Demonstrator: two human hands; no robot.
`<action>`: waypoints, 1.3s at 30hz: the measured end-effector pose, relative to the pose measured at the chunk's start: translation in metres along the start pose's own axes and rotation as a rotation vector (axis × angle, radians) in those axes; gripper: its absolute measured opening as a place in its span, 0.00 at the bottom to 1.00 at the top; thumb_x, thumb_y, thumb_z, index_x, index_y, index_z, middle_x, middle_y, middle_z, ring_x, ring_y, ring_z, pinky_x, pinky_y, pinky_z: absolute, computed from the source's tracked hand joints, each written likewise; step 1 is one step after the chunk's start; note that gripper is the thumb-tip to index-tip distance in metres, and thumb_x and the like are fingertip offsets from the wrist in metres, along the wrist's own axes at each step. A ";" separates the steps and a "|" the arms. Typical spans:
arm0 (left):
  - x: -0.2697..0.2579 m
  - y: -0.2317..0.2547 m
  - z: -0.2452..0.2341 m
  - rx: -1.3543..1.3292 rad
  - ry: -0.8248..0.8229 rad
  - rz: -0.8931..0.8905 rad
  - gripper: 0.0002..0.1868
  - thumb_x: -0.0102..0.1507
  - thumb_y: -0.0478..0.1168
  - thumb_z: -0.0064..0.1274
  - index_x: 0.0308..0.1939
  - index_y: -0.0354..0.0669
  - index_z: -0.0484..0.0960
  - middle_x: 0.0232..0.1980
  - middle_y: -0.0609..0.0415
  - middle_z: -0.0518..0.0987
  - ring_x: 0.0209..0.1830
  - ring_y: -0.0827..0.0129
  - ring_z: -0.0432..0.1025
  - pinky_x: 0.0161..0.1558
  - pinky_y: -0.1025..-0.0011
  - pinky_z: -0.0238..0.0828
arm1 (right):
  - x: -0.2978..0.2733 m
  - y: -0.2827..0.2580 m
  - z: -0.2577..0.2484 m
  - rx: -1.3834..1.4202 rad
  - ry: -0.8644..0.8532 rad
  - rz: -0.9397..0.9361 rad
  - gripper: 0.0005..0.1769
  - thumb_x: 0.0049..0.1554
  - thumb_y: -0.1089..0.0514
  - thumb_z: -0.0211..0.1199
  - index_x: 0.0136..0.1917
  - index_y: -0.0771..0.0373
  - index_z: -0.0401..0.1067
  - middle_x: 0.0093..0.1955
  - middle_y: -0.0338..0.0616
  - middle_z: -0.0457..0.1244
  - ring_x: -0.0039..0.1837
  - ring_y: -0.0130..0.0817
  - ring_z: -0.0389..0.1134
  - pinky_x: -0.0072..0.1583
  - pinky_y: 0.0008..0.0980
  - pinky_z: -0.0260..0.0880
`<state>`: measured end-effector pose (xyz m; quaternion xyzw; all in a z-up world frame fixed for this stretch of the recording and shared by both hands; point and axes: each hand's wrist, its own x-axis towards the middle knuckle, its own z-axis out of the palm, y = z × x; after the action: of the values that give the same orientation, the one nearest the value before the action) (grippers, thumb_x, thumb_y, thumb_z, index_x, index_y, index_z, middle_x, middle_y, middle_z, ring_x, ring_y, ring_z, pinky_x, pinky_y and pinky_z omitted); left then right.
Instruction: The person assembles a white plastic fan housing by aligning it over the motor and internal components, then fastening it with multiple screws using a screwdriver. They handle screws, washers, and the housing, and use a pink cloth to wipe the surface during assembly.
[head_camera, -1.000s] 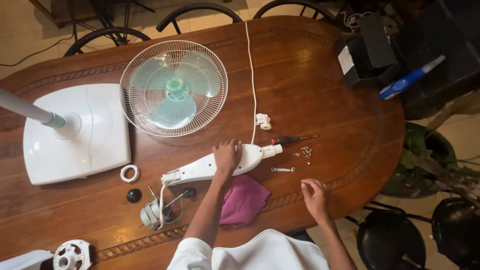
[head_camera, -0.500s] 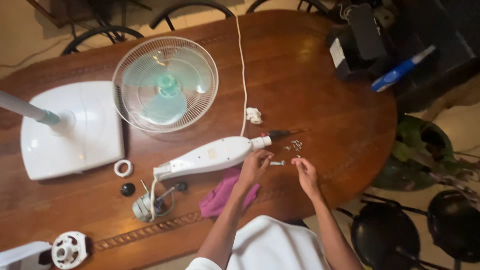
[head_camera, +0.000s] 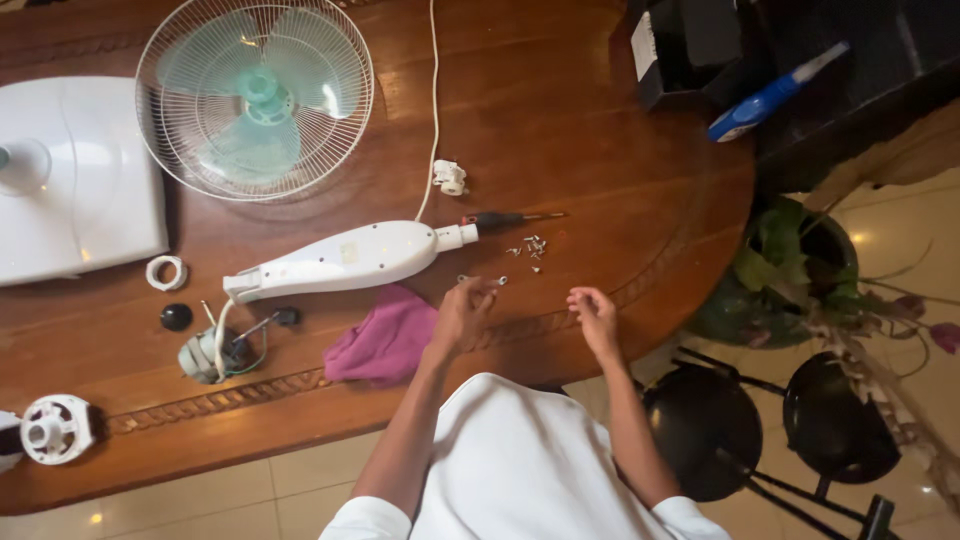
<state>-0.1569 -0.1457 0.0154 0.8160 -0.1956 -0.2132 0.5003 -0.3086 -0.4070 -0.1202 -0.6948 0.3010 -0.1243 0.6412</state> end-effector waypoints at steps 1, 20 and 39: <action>-0.001 -0.003 0.007 0.015 0.001 -0.021 0.13 0.64 0.39 0.56 0.51 0.41 0.85 0.46 0.43 0.85 0.43 0.54 0.80 0.46 0.61 0.75 | 0.001 0.007 0.002 0.038 -0.030 -0.004 0.16 0.66 0.51 0.59 0.57 0.66 0.75 0.48 0.42 0.71 0.47 0.25 0.71 0.48 0.24 0.69; 0.017 0.013 0.055 0.353 0.270 -0.126 0.09 0.62 0.47 0.56 0.43 0.52 0.84 0.35 0.43 0.84 0.37 0.43 0.78 0.39 0.49 0.74 | 0.033 -0.084 0.008 -0.427 -0.256 -0.402 0.09 0.61 0.60 0.64 0.53 0.65 0.77 0.53 0.49 0.71 0.57 0.41 0.72 0.57 0.35 0.70; 0.059 -0.051 0.084 0.305 0.119 0.135 0.16 0.66 0.37 0.41 0.53 0.46 0.82 0.49 0.48 0.82 0.51 0.50 0.75 0.51 0.56 0.72 | 0.052 -0.081 0.047 -0.398 -0.156 -0.429 0.06 0.57 0.68 0.68 0.47 0.67 0.72 0.41 0.48 0.66 0.42 0.40 0.68 0.46 0.36 0.69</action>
<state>-0.1479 -0.2176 -0.0734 0.8787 -0.2499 -0.0985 0.3946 -0.2208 -0.3990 -0.0599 -0.8621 0.1155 -0.1416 0.4726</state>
